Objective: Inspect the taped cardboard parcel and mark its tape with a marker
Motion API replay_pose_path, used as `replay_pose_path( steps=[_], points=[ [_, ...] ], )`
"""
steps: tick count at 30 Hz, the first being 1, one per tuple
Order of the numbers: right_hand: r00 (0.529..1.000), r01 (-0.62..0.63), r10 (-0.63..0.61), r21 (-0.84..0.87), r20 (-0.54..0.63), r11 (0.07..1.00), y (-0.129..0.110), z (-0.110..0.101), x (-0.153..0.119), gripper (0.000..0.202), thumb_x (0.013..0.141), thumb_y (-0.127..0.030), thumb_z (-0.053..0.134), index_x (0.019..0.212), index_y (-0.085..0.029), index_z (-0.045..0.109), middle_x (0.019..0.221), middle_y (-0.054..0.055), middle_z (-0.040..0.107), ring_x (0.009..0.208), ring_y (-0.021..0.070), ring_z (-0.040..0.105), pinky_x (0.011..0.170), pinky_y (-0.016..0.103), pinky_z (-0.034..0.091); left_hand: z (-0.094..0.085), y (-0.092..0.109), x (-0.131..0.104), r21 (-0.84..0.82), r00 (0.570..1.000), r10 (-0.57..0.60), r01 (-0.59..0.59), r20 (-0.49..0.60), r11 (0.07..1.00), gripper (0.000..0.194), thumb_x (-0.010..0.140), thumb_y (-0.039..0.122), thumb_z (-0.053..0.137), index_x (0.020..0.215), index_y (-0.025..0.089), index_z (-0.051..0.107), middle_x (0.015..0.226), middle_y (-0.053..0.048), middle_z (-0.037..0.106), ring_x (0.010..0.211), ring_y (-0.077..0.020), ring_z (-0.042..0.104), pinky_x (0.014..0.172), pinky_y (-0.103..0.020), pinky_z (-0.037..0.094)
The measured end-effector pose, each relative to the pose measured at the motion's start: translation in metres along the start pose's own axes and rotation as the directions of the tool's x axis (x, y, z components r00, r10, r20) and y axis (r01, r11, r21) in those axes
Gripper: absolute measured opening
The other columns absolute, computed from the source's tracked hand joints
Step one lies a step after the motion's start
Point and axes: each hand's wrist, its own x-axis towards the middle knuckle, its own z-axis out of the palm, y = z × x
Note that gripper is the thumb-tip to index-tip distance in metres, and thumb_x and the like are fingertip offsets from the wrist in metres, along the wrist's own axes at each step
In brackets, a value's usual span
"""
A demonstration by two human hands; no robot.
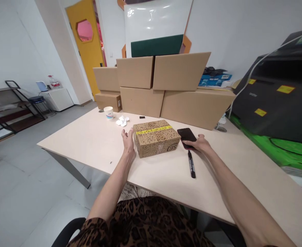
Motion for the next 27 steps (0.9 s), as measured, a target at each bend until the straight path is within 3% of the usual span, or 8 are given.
replay_pose_path(
  steps=[7,11,14,15,17,21,23,27],
  points=[
    [0.986,-0.133,0.164,0.627,0.008,0.767,-0.012,0.005,-0.013,0.031,0.075,-0.028,0.083,0.069,-0.021,0.053,0.053,-0.005,0.054,0.041,0.0084,0.044,0.033,0.019,0.034,0.0,0.009,-0.003,0.035,0.978,0.208,-0.207,-0.002,0.978,0.067,0.096,0.036,0.064,0.155,0.028,0.032,0.172,-0.013,0.031,0.16,-0.0205,0.032,0.129,-0.032,0.028],
    [0.982,-0.044,0.175,0.818,-0.07,0.573,-0.024,-0.004,-0.016,0.037,0.08,-0.031,0.081,0.067,-0.023,0.047,0.053,-0.009,0.047,0.039,0.0039,0.034,0.03,0.015,0.025,-0.003,0.012,-0.026,0.108,0.788,0.614,-0.614,0.034,0.782,0.061,0.088,0.031,0.072,0.144,0.028,0.048,0.164,-0.011,0.043,0.158,-0.0269,0.035,0.133,-0.04,0.021],
    [0.98,0.025,0.166,0.891,-0.112,0.452,-0.031,-0.012,-0.019,0.04,0.077,-0.034,0.084,0.069,-0.022,0.047,0.057,-0.009,0.048,0.041,0.0032,0.036,0.03,0.013,0.026,0.002,0.006,-0.062,0.084,0.714,0.631,-0.68,0.303,0.729,0.037,0.074,0.025,0.083,0.11,0.026,0.072,0.142,-0.012,0.064,0.149,-0.036,0.046,0.131,-0.05,0.026],
    [0.98,0.041,0.161,0.906,-0.119,0.421,-0.033,-0.014,-0.02,0.04,0.075,-0.035,0.086,0.069,-0.022,0.048,0.058,-0.009,0.048,0.041,0.0031,0.036,0.03,0.013,0.026,0.006,0.002,-0.075,0.079,0.657,0.568,-0.685,0.495,0.724,0.029,0.073,0.023,0.085,0.1,0.026,0.076,0.131,-0.013,0.071,0.141,-0.0386,0.054,0.129,-0.054,0.029],
    [0.98,0.064,0.152,0.926,-0.128,0.371,-0.036,-0.016,-0.024,0.041,0.071,-0.037,0.088,0.071,-0.021,0.05,0.06,-0.009,0.05,0.042,0.003,0.038,0.03,0.013,0.026,0.018,-0.009,-0.099,0.002,0.33,0.398,-0.773,0.856,0.634,0.023,0.079,0.02,0.081,0.1,0.028,0.08,0.124,-0.013,0.076,0.131,-0.0404,0.063,0.123,-0.061,0.035],
    [0.982,0.089,0.132,0.947,-0.135,0.308,-0.042,-0.018,-0.032,0.042,0.066,-0.039,0.09,0.072,-0.02,0.053,0.061,-0.009,0.051,0.043,0.0029,0.038,0.031,0.013,0.024,0.044,-0.035,-0.119,-0.126,-0.136,-0.002,-0.918,0.991,0.376,0.035,0.098,0.013,0.057,0.126,0.026,0.074,0.152,-0.012,0.064,0.148,-0.0369,0.052,0.117,-0.058,0.044],
    [0.984,0.097,0.118,0.953,-0.136,0.286,-0.046,-0.018,-0.036,0.043,0.062,-0.039,0.091,0.072,-0.02,0.054,0.061,-0.008,0.051,0.044,0.0031,0.039,0.031,0.013,0.024,0.053,-0.046,-0.114,-0.111,-0.153,-0.23,-0.976,0.961,0.189,0.042,0.101,0.011,0.049,0.138,0.02,0.066,0.159,-0.015,0.056,0.153,-0.0358,0.046,0.116,-0.056,0.045],
    [0.989,0.135,0.019,0.958,-0.144,0.252,-0.055,-0.015,-0.048,0.048,0.058,-0.044,0.094,0.071,-0.019,0.056,0.062,-0.007,0.052,0.047,0.0038,0.04,0.032,0.013,0.024,0.064,-0.057,-0.098,-0.029,-0.014,-0.322,-0.999,0.947,-0.042,0.045,0.104,0.011,0.044,0.147,0.017,0.058,0.158,-0.016,0.056,0.152,-0.0308,0.046,0.115,-0.049,0.047]
  ],
)
